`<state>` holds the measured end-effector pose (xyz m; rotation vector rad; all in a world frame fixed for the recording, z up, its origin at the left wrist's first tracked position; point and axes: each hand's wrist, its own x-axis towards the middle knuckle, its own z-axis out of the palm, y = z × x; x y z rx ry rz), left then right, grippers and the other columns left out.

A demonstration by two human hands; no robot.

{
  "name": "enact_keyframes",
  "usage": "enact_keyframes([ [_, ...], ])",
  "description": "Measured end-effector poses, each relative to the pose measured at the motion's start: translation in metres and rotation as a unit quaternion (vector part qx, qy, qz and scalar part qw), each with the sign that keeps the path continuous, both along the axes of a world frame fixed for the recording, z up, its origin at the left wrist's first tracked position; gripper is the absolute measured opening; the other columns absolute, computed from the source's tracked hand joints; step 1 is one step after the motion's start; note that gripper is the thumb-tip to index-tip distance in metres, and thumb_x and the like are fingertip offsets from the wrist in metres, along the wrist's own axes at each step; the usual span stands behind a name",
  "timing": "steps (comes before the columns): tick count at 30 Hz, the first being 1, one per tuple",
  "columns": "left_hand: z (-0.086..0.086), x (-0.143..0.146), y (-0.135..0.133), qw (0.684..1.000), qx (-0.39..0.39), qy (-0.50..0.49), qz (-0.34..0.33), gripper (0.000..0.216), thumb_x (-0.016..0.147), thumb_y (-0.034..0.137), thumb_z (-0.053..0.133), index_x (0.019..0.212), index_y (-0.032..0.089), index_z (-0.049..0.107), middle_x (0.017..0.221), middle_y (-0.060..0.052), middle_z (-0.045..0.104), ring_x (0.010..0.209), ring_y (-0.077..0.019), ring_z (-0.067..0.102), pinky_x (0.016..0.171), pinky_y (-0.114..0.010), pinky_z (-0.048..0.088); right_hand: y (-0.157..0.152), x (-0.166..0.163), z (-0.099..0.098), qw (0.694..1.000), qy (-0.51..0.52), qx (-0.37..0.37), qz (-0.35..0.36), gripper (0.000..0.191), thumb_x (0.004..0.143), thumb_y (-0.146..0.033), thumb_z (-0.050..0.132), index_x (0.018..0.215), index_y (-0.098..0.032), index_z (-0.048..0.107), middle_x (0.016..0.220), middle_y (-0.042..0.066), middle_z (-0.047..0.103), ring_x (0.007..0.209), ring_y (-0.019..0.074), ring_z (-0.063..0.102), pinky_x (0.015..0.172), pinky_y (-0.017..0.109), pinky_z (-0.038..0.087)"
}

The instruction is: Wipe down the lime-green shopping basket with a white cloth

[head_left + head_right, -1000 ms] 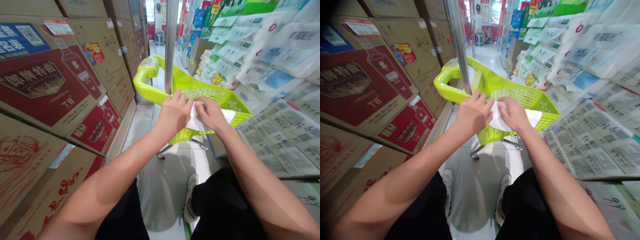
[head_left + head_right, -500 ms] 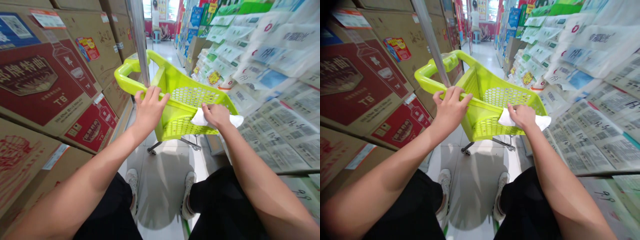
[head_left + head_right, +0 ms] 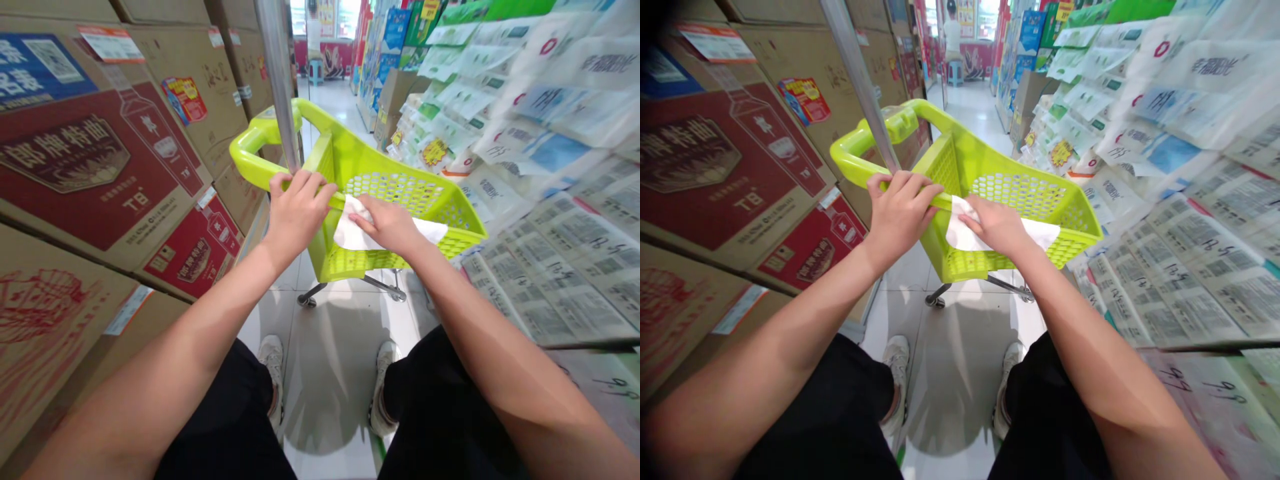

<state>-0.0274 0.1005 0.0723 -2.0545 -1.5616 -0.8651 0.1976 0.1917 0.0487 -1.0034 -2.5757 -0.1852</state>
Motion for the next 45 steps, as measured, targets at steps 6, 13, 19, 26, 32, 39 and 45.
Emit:
enact_keyframes([
  [6,0.004,-0.008,-0.002,0.999,-0.023,0.01,0.026,0.033,0.102,0.018,0.062,0.129,0.035,0.073,0.135,-0.01,0.073,0.135,-0.0353,0.059,0.117,-0.064,0.038,0.026,0.068,-0.016,0.991,-0.082,0.003,-0.102,0.056,0.108,-0.071,0.053,0.113,-0.019,0.075,0.101,0.016,0.082,0.091,0.0337,0.074,0.069,0.033,0.031],
  [13,0.003,0.012,0.003,0.998,-0.043,0.005,0.041,0.031,0.103,0.016,0.06,0.127,0.031,0.074,0.136,-0.01,0.072,0.134,-0.0335,0.06,0.119,-0.06,0.037,0.016,0.038,-0.017,0.985,-0.046,0.033,-0.163,0.065,0.104,-0.077,0.056,0.114,-0.016,0.077,0.101,0.018,0.082,0.091,0.0357,0.073,0.069,0.034,0.027],
  [19,0.003,0.014,0.002,0.999,-0.036,0.011,0.037,0.027,0.103,0.018,0.061,0.125,0.029,0.073,0.135,-0.009,0.071,0.134,-0.0342,0.059,0.119,-0.061,0.036,0.006,-0.002,-0.006,0.989,0.004,0.019,-0.147,0.066,0.103,-0.079,0.055,0.116,-0.018,0.076,0.101,0.017,0.081,0.092,0.0353,0.072,0.071,0.034,0.032],
  [26,0.006,0.003,-0.003,0.999,-0.016,0.002,0.043,0.027,0.103,0.018,0.06,0.123,0.031,0.073,0.132,-0.008,0.073,0.132,-0.0337,0.059,0.12,-0.062,0.036,0.017,0.033,-0.009,0.994,-0.014,-0.051,-0.094,0.043,0.108,-0.059,0.058,0.12,-0.02,0.072,0.114,0.014,0.081,0.098,0.0324,0.072,0.073,0.034,0.037],
  [32,0.003,0.015,-0.001,0.998,-0.018,-0.013,0.055,0.027,0.103,0.017,0.061,0.121,0.031,0.075,0.133,-0.009,0.073,0.133,-0.0344,0.061,0.119,-0.062,0.037,0.006,0.028,-0.014,0.977,-0.017,0.01,-0.213,0.073,0.099,-0.083,0.056,0.112,-0.014,0.075,0.105,0.022,0.08,0.095,0.0378,0.073,0.075,0.037,0.041],
  [39,-0.001,0.022,0.005,0.999,-0.005,-0.005,0.053,0.026,0.106,0.016,0.056,0.119,0.028,0.076,0.131,-0.008,0.075,0.131,-0.0325,0.063,0.119,-0.061,0.037,-0.009,-0.009,-0.007,0.975,0.02,0.032,-0.217,0.072,0.097,-0.084,0.059,0.109,-0.015,0.077,0.098,0.02,0.081,0.092,0.0368,0.074,0.076,0.037,0.041],
  [45,0.001,0.017,0.002,0.999,-0.013,0.003,0.039,0.027,0.106,0.017,0.057,0.122,0.029,0.075,0.13,-0.008,0.074,0.131,-0.0331,0.062,0.119,-0.062,0.036,-0.003,0.019,-0.007,0.989,-0.017,-0.008,-0.149,0.054,0.103,-0.065,0.066,0.129,-0.017,0.07,0.115,0.018,0.081,0.1,0.0363,0.073,0.077,0.037,0.04],
])
